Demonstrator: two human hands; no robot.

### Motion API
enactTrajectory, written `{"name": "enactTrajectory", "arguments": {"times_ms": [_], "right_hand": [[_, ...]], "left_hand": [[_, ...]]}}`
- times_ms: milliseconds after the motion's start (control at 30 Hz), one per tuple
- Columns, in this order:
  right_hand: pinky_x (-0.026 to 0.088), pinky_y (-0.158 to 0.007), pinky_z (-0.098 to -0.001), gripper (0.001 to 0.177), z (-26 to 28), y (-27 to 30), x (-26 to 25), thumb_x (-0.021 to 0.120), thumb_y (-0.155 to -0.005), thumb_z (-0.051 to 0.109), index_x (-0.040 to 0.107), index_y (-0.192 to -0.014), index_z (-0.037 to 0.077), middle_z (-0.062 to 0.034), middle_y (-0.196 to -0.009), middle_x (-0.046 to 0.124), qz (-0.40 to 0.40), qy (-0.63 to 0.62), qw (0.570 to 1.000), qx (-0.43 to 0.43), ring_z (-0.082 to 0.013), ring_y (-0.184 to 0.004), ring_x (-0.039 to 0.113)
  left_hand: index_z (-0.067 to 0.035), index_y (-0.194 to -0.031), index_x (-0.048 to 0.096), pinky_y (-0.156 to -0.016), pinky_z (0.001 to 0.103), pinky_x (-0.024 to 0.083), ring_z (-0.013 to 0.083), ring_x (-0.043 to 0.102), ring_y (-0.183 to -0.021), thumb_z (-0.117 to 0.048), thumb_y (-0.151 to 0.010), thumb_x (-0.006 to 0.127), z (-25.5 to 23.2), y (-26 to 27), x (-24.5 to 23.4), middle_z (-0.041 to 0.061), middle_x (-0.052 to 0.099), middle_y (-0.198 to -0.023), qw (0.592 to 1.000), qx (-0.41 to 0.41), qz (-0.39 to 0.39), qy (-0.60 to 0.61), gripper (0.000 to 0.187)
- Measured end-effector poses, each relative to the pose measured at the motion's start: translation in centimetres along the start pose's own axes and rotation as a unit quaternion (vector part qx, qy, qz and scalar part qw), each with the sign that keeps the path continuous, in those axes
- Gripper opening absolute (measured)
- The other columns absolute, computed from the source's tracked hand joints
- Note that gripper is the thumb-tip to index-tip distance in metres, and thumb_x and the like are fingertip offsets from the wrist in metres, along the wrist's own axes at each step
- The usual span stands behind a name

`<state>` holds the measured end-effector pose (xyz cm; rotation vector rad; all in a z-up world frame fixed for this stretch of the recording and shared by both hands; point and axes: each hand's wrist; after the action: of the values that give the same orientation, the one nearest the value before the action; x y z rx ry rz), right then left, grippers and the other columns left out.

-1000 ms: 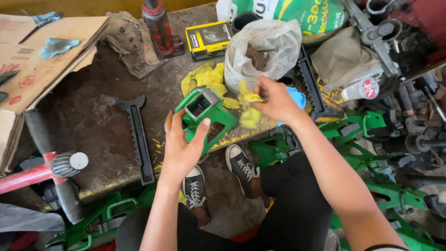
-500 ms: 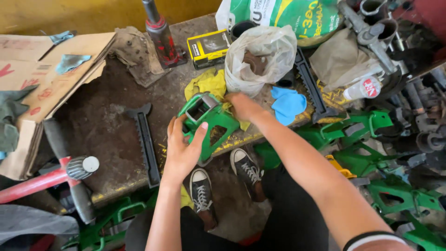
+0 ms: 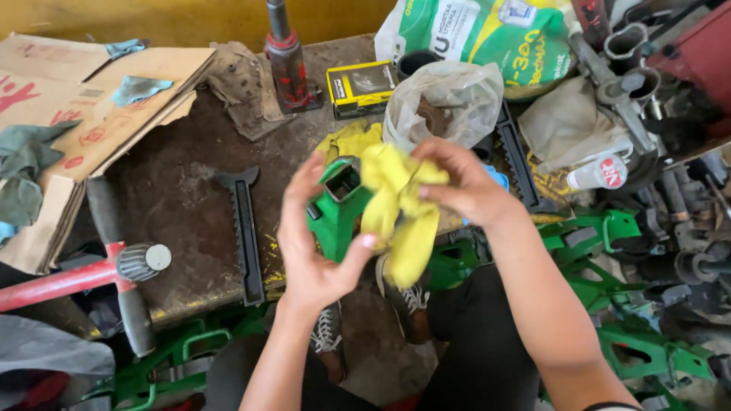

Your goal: The person cleans a green metal part using a yellow cloth. They wipe the exterior and interior surfaces of the part, turning it over to access different sides.

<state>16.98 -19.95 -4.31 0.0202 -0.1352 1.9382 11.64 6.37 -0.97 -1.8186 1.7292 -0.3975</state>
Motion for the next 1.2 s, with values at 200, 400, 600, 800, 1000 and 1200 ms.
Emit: {"name": "enactTrajectory", "arguments": {"times_ms": [200,400,600,800,1000,1200], "right_hand": [[0.052,-0.087,-0.0267,0.022,-1.5,-0.8,3.4,0.073,-0.096,-0.003,0.063,-0.114,0.004,-0.0002,-0.104,0.065,0.03,-0.02,0.999,-0.006,-0.0085,-0.099,0.062],[0.057,-0.097,-0.0327,0.02,-0.6,-2.4,5.9,0.065,-0.097,-0.007,0.061,-0.114,0.003,-0.0046,-0.114,0.069,-0.185,-0.144,0.967,-0.098,-0.0144,-0.107,0.067],[0.06,-0.092,-0.035,0.02,-0.6,-1.0,9.3,0.072,-0.1,0.003,0.059,-0.114,0.007,-0.0068,-0.115,0.071,-0.221,0.157,0.939,-0.213,-0.0199,-0.104,0.07],[0.053,-0.106,-0.0526,0.041,2.6,-3.2,10.9,0.075,-0.087,0.01,0.056,-0.123,0.007,-0.0177,-0.13,0.06,-0.02,0.438,0.781,-0.445,-0.0454,-0.121,0.06],[0.053,-0.089,-0.039,0.016,-3.6,-4.3,5.4,0.059,-0.107,0.015,0.058,-0.121,0.007,-0.0099,-0.11,0.065,-0.165,0.393,0.873,-0.236,-0.0313,-0.1,0.066],[0.044,-0.099,-0.0338,0.026,-11.8,-7.2,3.4,0.051,-0.108,0.02,0.06,-0.121,-0.001,-0.0112,-0.115,0.065,-0.149,0.193,0.967,-0.072,-0.0232,-0.111,0.059]], "left_hand": [[0.004,-0.127,0.06,-0.092,0.032,0.059,0.0209,0.071,-0.109,-0.002,-0.099,0.071,3.3,2.3,2.2,0.017,0.067,-0.131,0.967,-0.134,0.012,0.217,0.031],[0.004,-0.118,0.066,-0.078,0.026,0.058,0.0144,0.072,-0.095,0.005,-0.102,0.065,4.3,1.6,1.9,0.016,0.071,-0.12,0.93,-0.232,-0.077,0.275,0.016],[0.007,-0.124,0.067,-0.089,0.028,0.056,0.0136,0.067,-0.104,-0.004,-0.107,0.066,6.1,3.7,0.8,0.013,0.069,-0.12,0.87,-0.278,-0.017,0.407,0.021],[0.002,-0.139,0.062,-0.108,0.033,0.051,0.019,0.064,-0.121,-0.028,-0.098,0.071,2.7,0.9,-3.1,0.012,0.067,-0.132,0.811,-0.257,0.062,0.523,0.052],[0.001,-0.13,0.066,-0.11,0.043,0.05,0.0277,0.065,-0.13,-0.034,-0.101,0.062,2.3,0.8,-5.3,0.018,0.067,-0.139,0.868,-0.254,0.105,0.414,0.046],[0.001,-0.125,0.066,-0.103,0.041,0.049,0.0267,0.064,-0.12,-0.037,-0.102,0.058,6.5,1.3,-2.8,0.018,0.072,-0.129,0.935,-0.319,-0.037,0.148,0.046]]}}
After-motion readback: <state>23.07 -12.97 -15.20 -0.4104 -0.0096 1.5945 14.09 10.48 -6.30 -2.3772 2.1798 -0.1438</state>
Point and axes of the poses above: each hand's wrist, its own y-axis away from the middle knuckle, its own x-axis out of the palm, z = x × y
